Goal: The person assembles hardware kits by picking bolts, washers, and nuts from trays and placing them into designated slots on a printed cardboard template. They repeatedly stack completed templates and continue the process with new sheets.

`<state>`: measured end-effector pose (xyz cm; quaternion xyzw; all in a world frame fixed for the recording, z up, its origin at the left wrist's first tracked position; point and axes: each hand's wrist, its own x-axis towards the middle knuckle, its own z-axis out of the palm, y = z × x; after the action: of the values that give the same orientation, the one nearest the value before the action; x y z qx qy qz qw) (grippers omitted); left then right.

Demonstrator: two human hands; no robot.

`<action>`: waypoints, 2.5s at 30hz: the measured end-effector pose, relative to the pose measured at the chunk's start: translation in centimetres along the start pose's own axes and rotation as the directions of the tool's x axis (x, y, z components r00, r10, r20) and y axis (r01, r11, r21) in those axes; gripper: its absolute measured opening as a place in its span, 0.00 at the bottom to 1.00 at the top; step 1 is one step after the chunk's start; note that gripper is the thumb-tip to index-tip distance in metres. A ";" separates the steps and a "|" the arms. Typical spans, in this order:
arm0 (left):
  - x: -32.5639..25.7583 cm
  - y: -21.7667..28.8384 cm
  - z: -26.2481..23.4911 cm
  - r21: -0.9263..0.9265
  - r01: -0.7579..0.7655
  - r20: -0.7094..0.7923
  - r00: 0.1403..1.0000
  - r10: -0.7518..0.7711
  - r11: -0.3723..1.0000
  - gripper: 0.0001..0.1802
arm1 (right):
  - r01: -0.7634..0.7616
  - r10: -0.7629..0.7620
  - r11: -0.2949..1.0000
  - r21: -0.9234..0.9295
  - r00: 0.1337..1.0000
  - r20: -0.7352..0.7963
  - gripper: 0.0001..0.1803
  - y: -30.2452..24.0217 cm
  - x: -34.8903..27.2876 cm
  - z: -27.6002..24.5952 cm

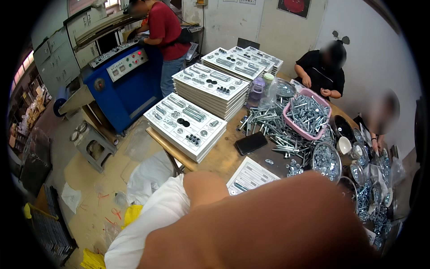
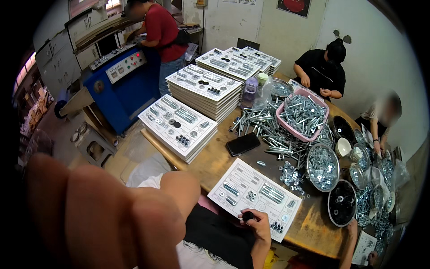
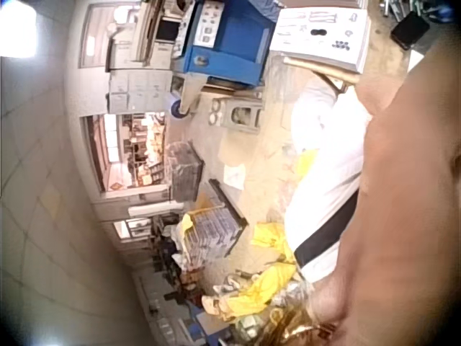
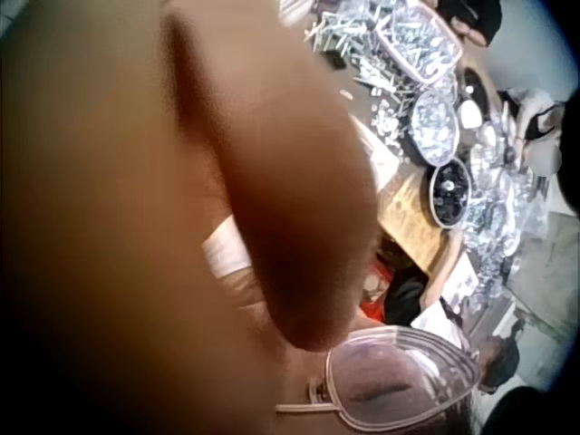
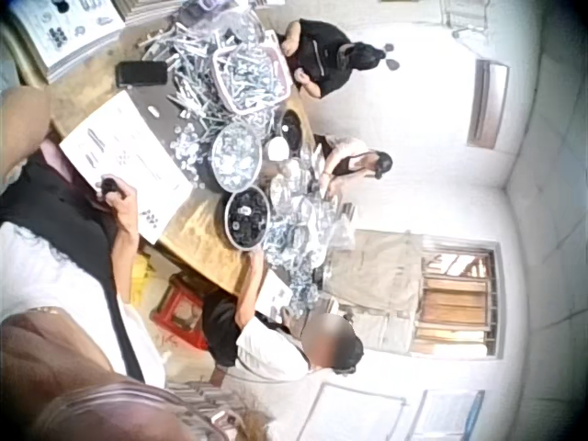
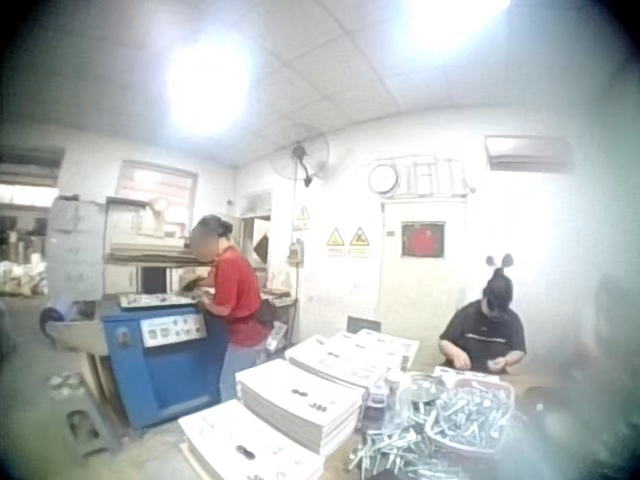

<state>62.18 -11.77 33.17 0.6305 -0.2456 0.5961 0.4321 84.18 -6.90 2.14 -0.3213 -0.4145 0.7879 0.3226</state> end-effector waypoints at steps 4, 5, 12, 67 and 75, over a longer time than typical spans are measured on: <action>1.2 1.6 1.5 0.125 -0.154 -0.075 0.984 0.164 0.980 0.07 | 0.001 0.002 0.999 -0.034 0.996 0.085 0.25 0.2 1.0 -0.3; 1.3 2.2 2.5 0.202 -0.247 -0.140 0.950 0.278 0.948 0.07 | -0.007 0.010 1.000 -0.025 0.994 0.109 0.24 0.3 1.4 -0.1; -10.6 -1.0 -2.3 0.896 0.123 -0.232 0.949 0.214 0.426 0.03 | 0.171 -0.172 0.985 -0.022 0.985 -0.032 0.21 -1.7 -0.9 1.5; -29.0 -24.6 -9.8 0.904 0.425 -0.117 0.352 -0.929 0.047 0.15 | 0.115 -0.124 0.975 -0.192 0.992 -0.033 0.21 -4.6 -5.2 4.4; -28.5 -24.6 -10.0 0.863 0.504 -0.109 0.226 -0.968 0.020 0.16 | 0.166 -0.188 0.965 -0.201 0.977 -0.096 0.19 -3.7 -6.0 3.6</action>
<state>72.28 3.23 -1.40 0.8990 0.3230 0.0822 0.2842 85.83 -11.48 8.34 -0.3571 -0.4966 0.6925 0.3824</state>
